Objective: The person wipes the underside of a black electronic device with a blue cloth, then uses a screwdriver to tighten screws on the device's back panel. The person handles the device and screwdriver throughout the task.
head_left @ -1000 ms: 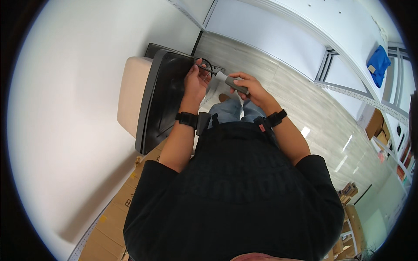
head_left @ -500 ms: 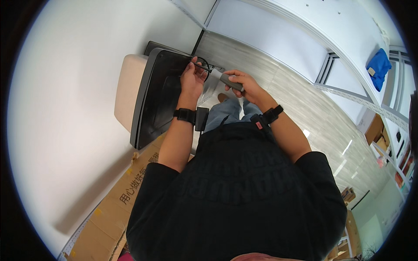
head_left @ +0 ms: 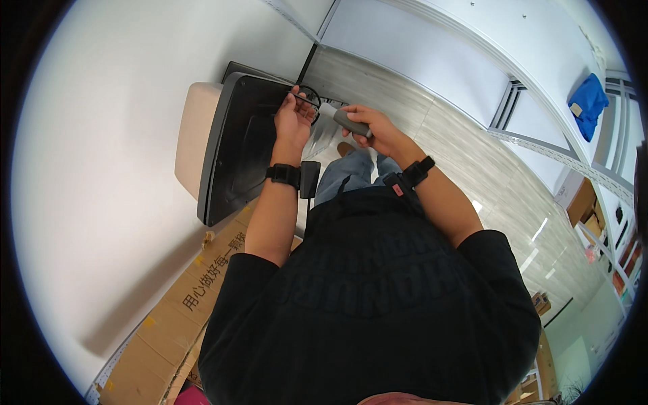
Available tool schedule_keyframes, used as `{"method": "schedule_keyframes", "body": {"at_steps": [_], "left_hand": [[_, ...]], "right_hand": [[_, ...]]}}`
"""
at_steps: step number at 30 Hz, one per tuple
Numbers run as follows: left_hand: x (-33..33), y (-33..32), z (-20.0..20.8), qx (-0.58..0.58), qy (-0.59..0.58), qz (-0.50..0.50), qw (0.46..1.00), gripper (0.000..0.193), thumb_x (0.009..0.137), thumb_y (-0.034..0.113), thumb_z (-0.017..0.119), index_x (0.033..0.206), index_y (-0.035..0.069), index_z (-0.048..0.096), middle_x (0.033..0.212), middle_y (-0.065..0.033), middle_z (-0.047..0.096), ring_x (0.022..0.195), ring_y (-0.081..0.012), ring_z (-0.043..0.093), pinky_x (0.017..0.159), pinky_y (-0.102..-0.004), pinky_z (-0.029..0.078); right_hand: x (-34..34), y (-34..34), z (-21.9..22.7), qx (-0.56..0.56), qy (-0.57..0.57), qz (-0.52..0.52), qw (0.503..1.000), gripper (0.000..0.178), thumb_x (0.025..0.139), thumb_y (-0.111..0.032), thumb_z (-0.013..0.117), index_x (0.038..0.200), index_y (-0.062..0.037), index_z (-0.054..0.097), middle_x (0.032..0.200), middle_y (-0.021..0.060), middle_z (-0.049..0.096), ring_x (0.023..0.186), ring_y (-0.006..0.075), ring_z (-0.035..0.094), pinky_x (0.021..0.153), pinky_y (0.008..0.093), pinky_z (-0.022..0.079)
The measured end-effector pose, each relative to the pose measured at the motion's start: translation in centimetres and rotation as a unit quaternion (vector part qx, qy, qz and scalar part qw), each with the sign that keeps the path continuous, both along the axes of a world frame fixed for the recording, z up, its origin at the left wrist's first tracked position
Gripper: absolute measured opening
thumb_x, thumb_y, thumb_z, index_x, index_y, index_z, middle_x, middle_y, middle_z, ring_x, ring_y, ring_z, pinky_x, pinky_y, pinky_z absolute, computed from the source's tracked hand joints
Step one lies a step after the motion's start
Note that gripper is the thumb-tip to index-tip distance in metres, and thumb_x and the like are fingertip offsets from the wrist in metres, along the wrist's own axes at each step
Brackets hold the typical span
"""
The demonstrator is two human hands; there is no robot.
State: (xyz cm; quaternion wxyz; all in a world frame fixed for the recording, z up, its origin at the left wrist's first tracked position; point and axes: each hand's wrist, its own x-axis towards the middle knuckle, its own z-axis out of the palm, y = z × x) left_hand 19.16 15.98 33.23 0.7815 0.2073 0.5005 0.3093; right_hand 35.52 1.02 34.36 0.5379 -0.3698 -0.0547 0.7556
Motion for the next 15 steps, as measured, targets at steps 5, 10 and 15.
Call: {"method": "schedule_keyframes", "body": {"at_steps": [5, 10, 15], "left_hand": [[-0.2, 0.2, 0.0, -0.009, 0.0, 0.0, 1.0, 0.024, 0.099, 0.028, 0.045, 0.113, 0.013, 0.057, 0.091, 0.0021, 0.06, 0.078, -0.0112, 0.055, 0.069, -0.0303, 0.047], [0.0, -0.4, 0.9, -0.006, 0.003, 0.005, 1.0, 0.02, 0.096, 0.025, 0.051, 0.11, 0.012, 0.058, 0.088, 0.0005, 0.06, 0.077, -0.0121, 0.056, 0.068, -0.0302, 0.048], [0.6, -0.8, 1.3, 0.006, 0.021, -0.006, 1.0, 0.013, 0.092, 0.021, 0.06, 0.096, 0.01, 0.057, 0.081, -0.0004, 0.059, 0.072, -0.0126, 0.057, 0.065, -0.0282, 0.049]], "right_hand": [[-0.3, 0.3, 0.8, -0.019, -0.084, 0.017, 0.996, 0.031, 0.092, -0.022, 0.052, 0.12, -0.0091, 0.053, 0.081, 0.0047, 0.063, 0.052, 0.0073, 0.048, 0.048, 0.0214, 0.038], [-0.2, 0.3, 2.0, -0.022, -0.139, 0.029, 0.99, 0.032, 0.091, -0.026, 0.056, 0.12, -0.0131, 0.054, 0.081, 0.0018, 0.063, 0.058, 0.0077, 0.053, 0.052, 0.0215, 0.04], [-0.1, 0.3, 1.9, 0.004, -0.183, 0.041, 0.982, 0.032, 0.091, -0.023, 0.057, 0.121, -0.0129, 0.054, 0.082, 0.0012, 0.062, 0.062, 0.0072, 0.055, 0.053, 0.0219, 0.041]]}}
